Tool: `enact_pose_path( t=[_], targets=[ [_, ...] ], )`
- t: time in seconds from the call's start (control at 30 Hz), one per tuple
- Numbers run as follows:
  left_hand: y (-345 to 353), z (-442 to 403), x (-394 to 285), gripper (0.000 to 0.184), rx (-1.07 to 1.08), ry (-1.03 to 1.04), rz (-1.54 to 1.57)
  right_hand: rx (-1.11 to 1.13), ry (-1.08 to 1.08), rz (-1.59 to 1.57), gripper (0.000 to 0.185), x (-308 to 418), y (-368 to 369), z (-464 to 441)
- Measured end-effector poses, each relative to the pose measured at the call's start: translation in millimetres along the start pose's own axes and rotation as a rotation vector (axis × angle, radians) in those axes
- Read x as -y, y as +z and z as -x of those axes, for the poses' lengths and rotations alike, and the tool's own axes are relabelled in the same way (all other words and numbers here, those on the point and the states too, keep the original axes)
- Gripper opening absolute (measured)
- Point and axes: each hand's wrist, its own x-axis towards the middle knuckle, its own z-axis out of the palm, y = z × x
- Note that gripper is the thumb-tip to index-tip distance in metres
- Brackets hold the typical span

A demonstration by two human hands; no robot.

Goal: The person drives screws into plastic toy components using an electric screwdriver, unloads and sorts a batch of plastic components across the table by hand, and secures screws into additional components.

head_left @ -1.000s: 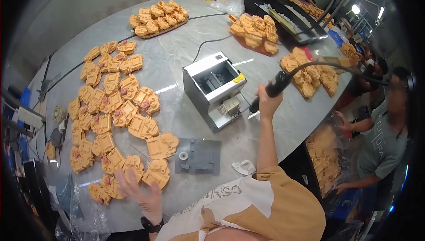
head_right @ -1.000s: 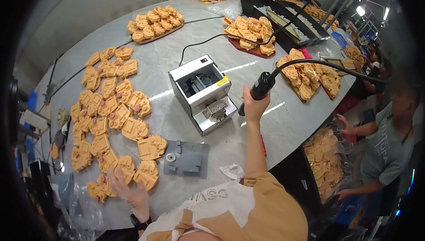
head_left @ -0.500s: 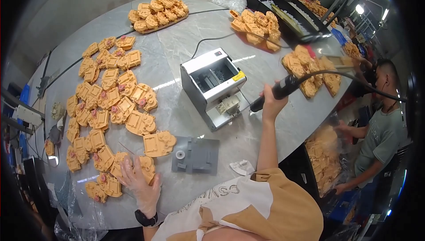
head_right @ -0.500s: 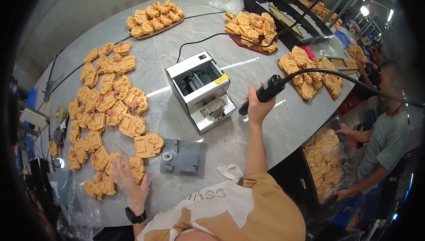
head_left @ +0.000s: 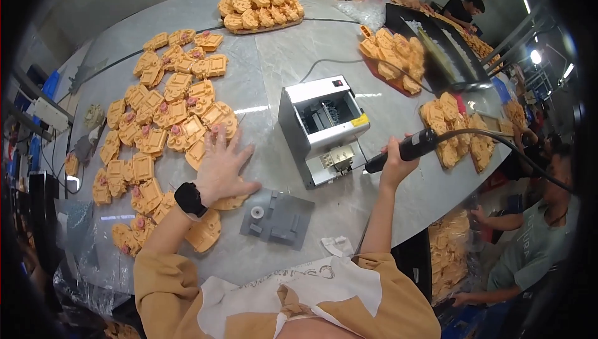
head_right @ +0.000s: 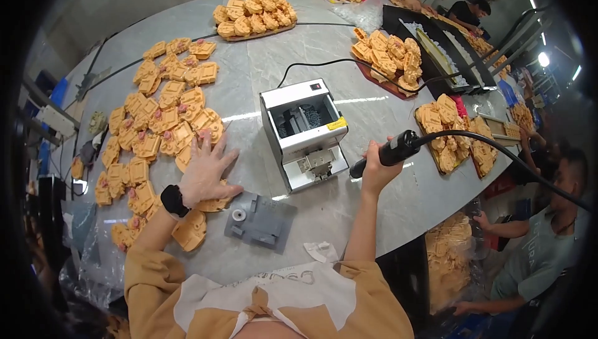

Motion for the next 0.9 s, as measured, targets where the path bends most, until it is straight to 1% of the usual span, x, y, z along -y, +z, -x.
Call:
enact_pose_path(
  t=[0.07,0.1,0.13,0.2,0.23,0.27,0.33,0.37,0.4,0.47,0.5,0.53,0.6,0.63,0.67,0.7,0.73,0.77,0.83,0.87,0.9],
  targets=[
    [-9.1,12.4,7.5,0.067,0.03,-0.089,0.033,-0.048,-0.011,-0.035,0.031,-2.7,-4.0,-4.3],
    [-12.6,20.6,10.8,0.058,-0.003,-0.094,0.042,-0.055,-0.016,-0.049,0.029,-4.2,-5.6,-5.1],
    [-8.4,26.8,17.5,0.058,0.014,-0.11,0.04,-0.044,0.005,-0.051,0.029,-4.7,-7.7,-4.3],
    [-3.7,32.1,31.4,0.052,-0.115,-0.055,0.159,-0.043,-0.012,-0.051,0.029,-3.7,-6.4,-5.6],
    [-6.8,30.6,32.4,0.056,-0.227,-0.026,0.089,-0.038,-0.009,-0.041,0.029,-2.6,-5.0,-4.6],
    [-12.7,24.8,32.0,0.056,-0.225,-0.034,0.088,-0.031,-0.006,-0.044,0.029,-3.6,-2.6,-3.6],
    [-30.3,5.5,26.0,0.062,-0.349,-0.086,0.145,-0.003,-0.038,-0.014,0.029,-4.4,-1.3,-2.4],
    [-26.9,-6.1,28.8,0.066,-0.303,-0.11,0.029,0.002,-0.04,-0.008,0.029,-3.2,0.3,-0.9],
    [-16.3,-11.2,33.2,0.066,-0.306,-0.113,0.04,-0.004,-0.035,0.009,0.029,-1.2,2.8,0.9],
    [4.5,-17.9,43.6,0.065,-0.161,-0.109,-0.013,-0.008,-0.044,0.032,0.029,0.3,1.4,-3.2],
    [3.7,-17.9,46.3,0.055,-0.209,-0.055,-0.009,-0.01,-0.041,0.016,0.03,-1.7,0.0,-4.3],
    [1.8,-14.6,48.0,0.055,-0.209,-0.047,-0.015,-0.018,-0.03,-0.003,0.03,-4.0,-0.9,-3.0],
    [-3.9,-0.2,46.4,0.042,-0.145,-0.035,0.16,-0.02,-0.012,-0.023,0.03,-4.2,-2.4,-1.0],
    [-11.4,7.1,42.1,0.034,-0.129,-0.04,0.173,0.005,0.002,-0.017,0.029,-2.8,-2.0,0.2],
    [-13.4,12.4,42.1,0.032,-0.183,0.001,0.198,0.021,0.005,-0.01,0.029,-1.8,-3.3,-2.1],
    [-20.3,16.3,43.3,0.029,-0.133,0.003,0.195,-0.004,0.003,-0.006,0.029,-1.8,-5.3,-2.0],
    [-30.1,15.4,44.8,0.027,-0.085,0.001,0.189,0.023,-0.016,0.001,0.029,-2.4,-3.8,-0.5],
    [-40.0,6.5,45.1,0.027,-0.084,0.016,0.182,0.052,-0.034,0.006,0.03,-3.2,-1.7,0.4],
    [-54.8,-14.8,44.9,0.02,-0.312,0.05,0.224,0.064,-0.012,-0.009,0.03,-3.0,-1.6,2.2],
    [-59.1,-33.0,47.2,0.02,-0.308,0.056,0.22,0.087,0.01,-0.023,0.03,-1.9,-0.5,2.7],
    [-63.5,-59.3,51.1,0.021,-0.373,0.098,0.212,0.072,0.016,-0.027,0.031,1.4,1.3,3.1]
  ],
)
